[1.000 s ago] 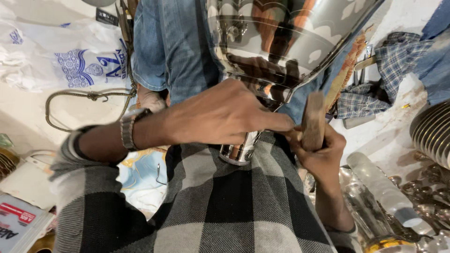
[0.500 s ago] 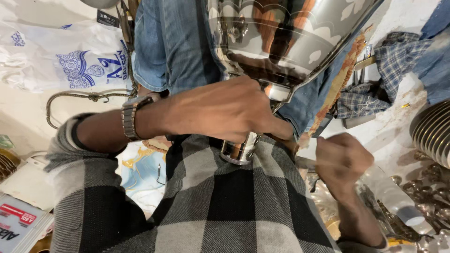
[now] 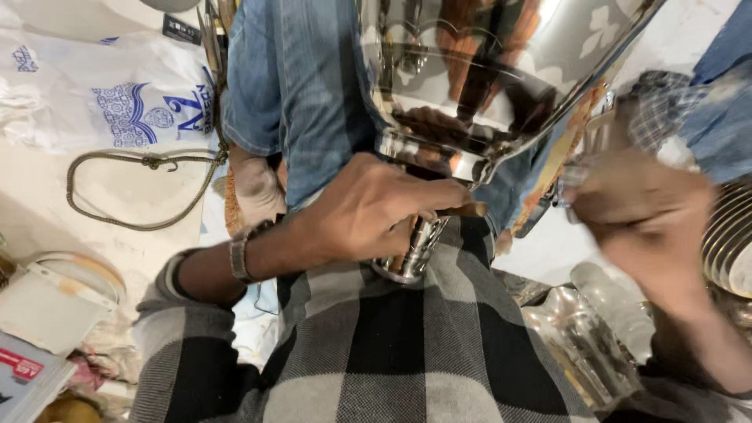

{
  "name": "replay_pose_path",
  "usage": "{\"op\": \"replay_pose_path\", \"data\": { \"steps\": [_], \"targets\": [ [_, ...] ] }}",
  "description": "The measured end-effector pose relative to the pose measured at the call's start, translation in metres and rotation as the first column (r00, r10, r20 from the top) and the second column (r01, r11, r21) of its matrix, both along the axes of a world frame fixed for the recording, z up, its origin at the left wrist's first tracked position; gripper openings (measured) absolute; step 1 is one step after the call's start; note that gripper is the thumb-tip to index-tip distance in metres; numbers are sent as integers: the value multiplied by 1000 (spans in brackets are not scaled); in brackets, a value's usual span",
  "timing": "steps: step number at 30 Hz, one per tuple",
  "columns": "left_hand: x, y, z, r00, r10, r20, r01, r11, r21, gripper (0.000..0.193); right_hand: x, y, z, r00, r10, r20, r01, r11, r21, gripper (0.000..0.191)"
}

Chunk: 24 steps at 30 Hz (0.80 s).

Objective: The person sits cross-legged on the floor with a large engraved metal urn resting on their lap. They hold a small punch against the metal cup section of the urn and strike it with a wooden mallet, repositioning the punch repeatedly to work the surface, occasionally rotating the piece.

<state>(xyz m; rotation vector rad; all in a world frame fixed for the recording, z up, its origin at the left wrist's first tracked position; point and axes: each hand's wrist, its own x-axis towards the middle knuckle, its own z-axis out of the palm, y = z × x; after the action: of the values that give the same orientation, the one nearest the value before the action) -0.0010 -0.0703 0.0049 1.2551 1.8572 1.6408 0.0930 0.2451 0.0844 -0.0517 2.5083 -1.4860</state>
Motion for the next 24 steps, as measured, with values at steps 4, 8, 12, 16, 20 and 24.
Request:
{"op": "replay_pose_path", "data": {
  "steps": [4,8,12,16,20,24],
  "targets": [
    [8,-2,9,981,55,185,-44,997,-63,41,-25,-6,12,957,-47,286,0,987,163,9],
    [15,-6,17,940,212,266,-202,977,-66,45,-72,-21,6,628,-338,701,-351,681,642,17],
    [31,-7,16,833,305,461,-365,930,46,39,-88,-23,22,926,-38,377,-72,959,275,16],
    [42,-3,10,746,409,526,-444,894,-66,24,-99,-16,37,772,185,609,-573,617,539,16],
    [46,-1,15,732,467,496,-478,871,-115,21,-124,-43,50,742,196,641,-584,658,475,32],
    [45,2,26,694,562,450,-543,819,-184,16,-155,-76,61,527,162,834,-838,265,478,33]
  ]
}}
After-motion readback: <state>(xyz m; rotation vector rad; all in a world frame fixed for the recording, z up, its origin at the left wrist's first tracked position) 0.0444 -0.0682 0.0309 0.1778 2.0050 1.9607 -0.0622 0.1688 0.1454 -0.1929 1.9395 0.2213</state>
